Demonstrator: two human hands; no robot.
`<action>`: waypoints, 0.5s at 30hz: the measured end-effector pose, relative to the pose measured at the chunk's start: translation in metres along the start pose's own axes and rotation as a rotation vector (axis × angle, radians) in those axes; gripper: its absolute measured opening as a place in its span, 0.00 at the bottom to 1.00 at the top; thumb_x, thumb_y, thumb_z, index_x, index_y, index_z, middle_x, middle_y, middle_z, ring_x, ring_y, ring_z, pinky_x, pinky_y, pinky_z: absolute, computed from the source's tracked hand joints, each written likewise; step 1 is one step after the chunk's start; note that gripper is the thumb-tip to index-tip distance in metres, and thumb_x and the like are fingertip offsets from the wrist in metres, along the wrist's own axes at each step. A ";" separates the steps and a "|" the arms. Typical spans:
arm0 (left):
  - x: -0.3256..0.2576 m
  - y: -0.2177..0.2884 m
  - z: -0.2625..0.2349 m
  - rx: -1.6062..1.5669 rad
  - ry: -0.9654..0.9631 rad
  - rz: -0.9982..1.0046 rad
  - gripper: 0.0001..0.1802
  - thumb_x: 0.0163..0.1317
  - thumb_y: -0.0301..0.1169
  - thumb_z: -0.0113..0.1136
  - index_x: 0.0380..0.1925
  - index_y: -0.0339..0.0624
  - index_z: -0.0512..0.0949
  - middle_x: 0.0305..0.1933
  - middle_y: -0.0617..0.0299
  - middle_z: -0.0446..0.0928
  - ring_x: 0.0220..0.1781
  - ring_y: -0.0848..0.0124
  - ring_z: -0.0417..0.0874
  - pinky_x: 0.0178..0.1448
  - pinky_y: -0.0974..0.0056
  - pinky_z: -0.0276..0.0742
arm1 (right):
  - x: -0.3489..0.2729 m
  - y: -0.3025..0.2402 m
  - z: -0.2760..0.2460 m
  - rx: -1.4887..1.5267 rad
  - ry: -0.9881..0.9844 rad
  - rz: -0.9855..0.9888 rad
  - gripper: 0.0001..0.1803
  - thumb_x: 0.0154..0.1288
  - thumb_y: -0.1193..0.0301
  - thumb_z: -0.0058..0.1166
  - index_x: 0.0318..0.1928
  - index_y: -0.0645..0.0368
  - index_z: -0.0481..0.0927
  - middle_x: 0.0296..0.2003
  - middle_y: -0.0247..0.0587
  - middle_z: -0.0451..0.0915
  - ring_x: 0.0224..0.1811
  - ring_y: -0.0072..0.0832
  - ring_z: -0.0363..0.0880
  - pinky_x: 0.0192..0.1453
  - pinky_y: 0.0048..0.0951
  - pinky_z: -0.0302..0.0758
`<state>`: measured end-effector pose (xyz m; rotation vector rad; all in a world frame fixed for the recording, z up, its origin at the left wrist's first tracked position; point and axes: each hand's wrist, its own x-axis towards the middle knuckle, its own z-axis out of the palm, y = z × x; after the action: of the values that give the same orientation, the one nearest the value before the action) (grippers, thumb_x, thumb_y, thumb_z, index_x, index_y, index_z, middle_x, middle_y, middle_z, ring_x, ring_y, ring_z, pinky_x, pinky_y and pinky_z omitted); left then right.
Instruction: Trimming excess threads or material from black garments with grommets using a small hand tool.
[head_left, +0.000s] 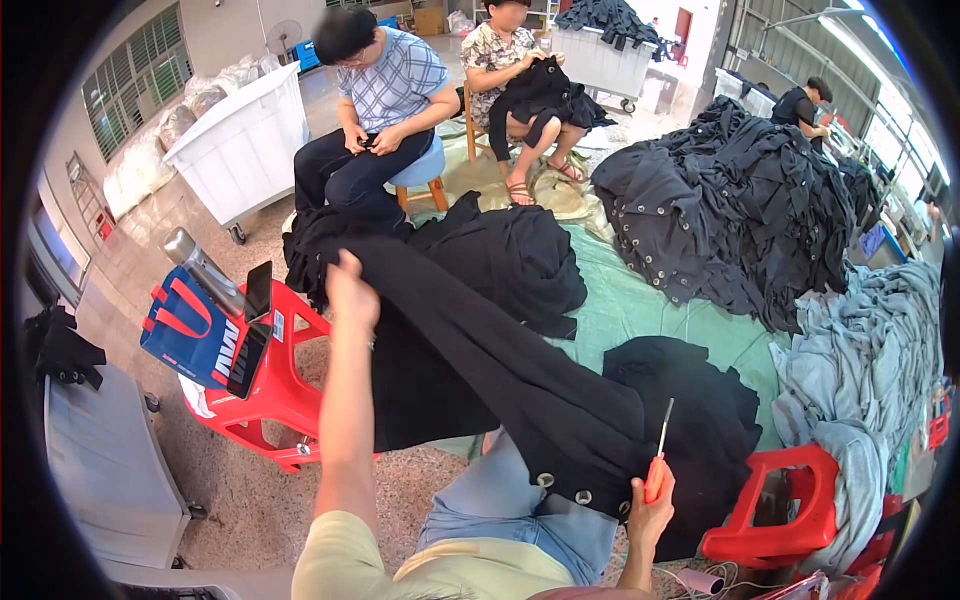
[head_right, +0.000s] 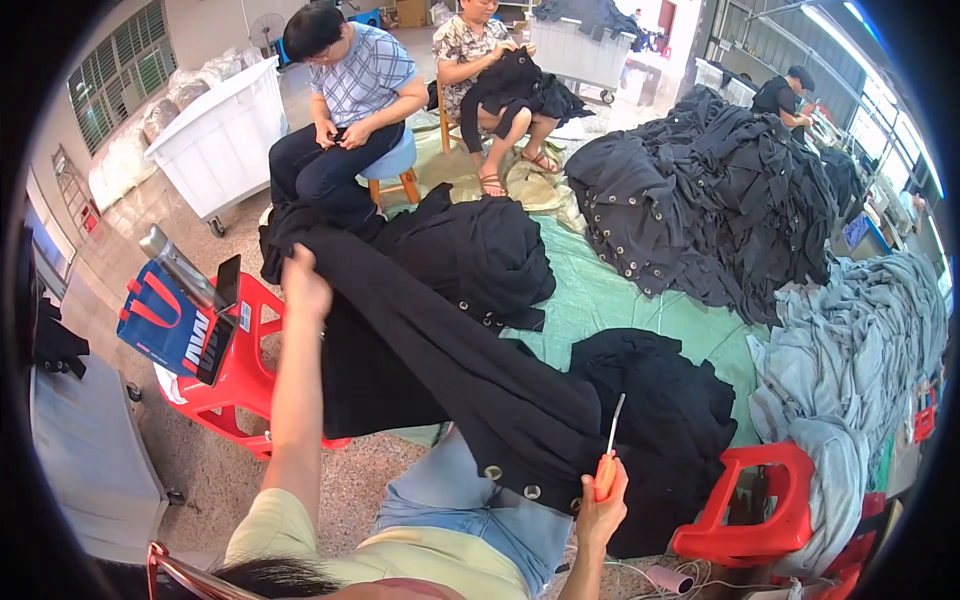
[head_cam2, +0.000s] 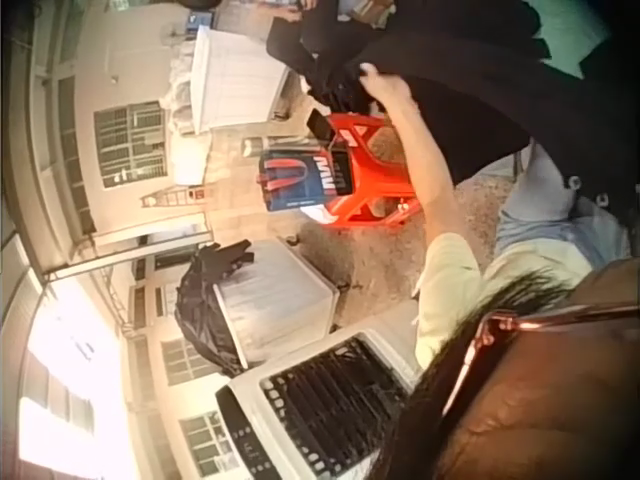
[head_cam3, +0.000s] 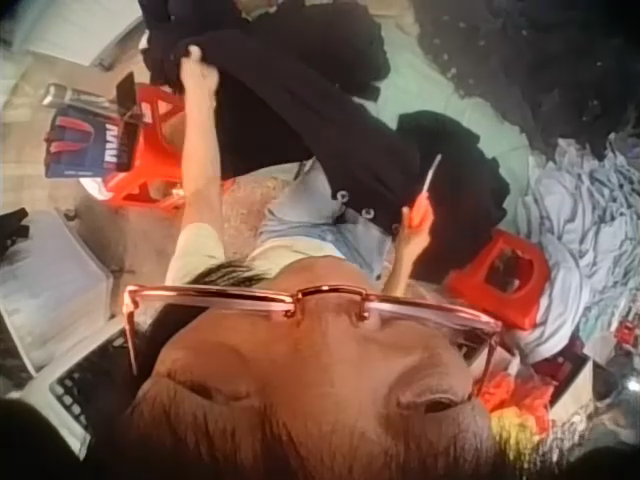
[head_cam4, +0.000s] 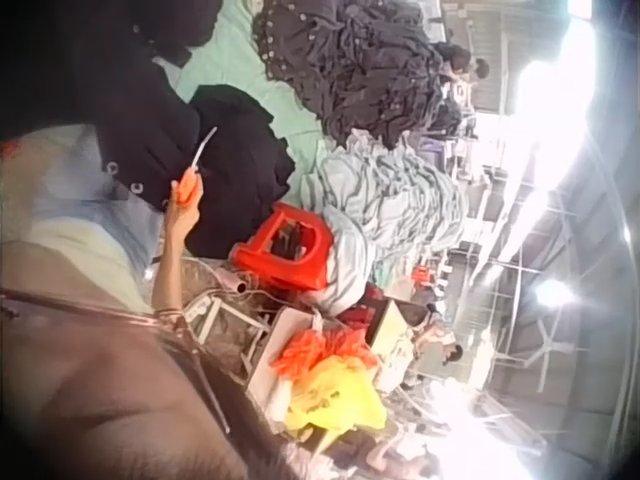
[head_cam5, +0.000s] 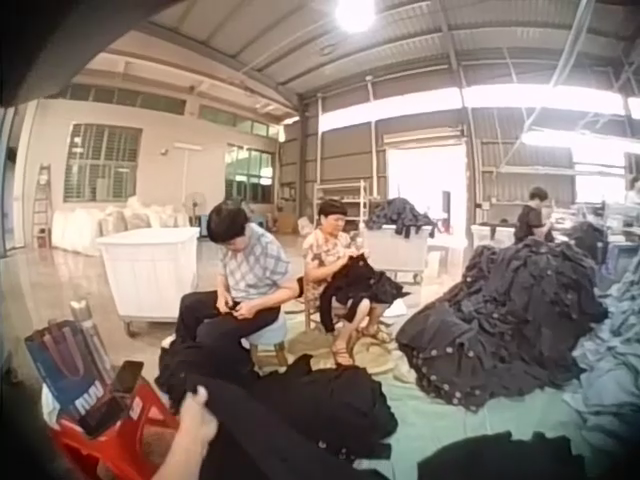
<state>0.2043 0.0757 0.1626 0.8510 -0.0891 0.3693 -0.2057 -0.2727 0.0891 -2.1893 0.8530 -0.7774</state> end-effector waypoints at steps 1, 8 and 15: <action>-0.026 -0.036 -0.024 0.007 -0.074 -0.376 0.15 0.70 0.41 0.47 0.47 0.44 0.70 0.42 0.61 0.77 0.39 0.68 0.81 0.41 0.61 0.79 | -0.002 0.000 0.002 0.002 0.001 0.002 0.28 0.57 0.69 0.64 0.58 0.54 0.70 0.42 0.51 0.81 0.41 0.43 0.83 0.43 0.37 0.77; -0.292 -0.130 -0.064 1.014 -0.610 -1.115 0.38 0.68 0.60 0.35 0.66 0.44 0.61 0.69 0.53 0.60 0.73 0.60 0.54 0.74 0.54 0.48 | -0.006 0.027 -0.003 -0.059 0.034 0.040 0.38 0.45 0.75 0.70 0.60 0.52 0.68 0.40 0.53 0.81 0.39 0.49 0.82 0.41 0.38 0.77; -0.304 -0.082 0.010 0.794 -0.980 -0.257 0.27 0.65 0.45 0.53 0.59 0.42 0.70 0.70 0.53 0.59 0.74 0.59 0.50 0.73 0.54 0.43 | 0.038 0.036 0.005 -0.032 -0.128 0.060 0.46 0.42 0.83 0.62 0.65 0.51 0.60 0.52 0.52 0.76 0.55 0.50 0.75 0.58 0.39 0.71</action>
<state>-0.0498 -0.0670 0.0427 1.7532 -0.7707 -0.3202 -0.1913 -0.3193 0.0701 -2.2045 0.8673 -0.5917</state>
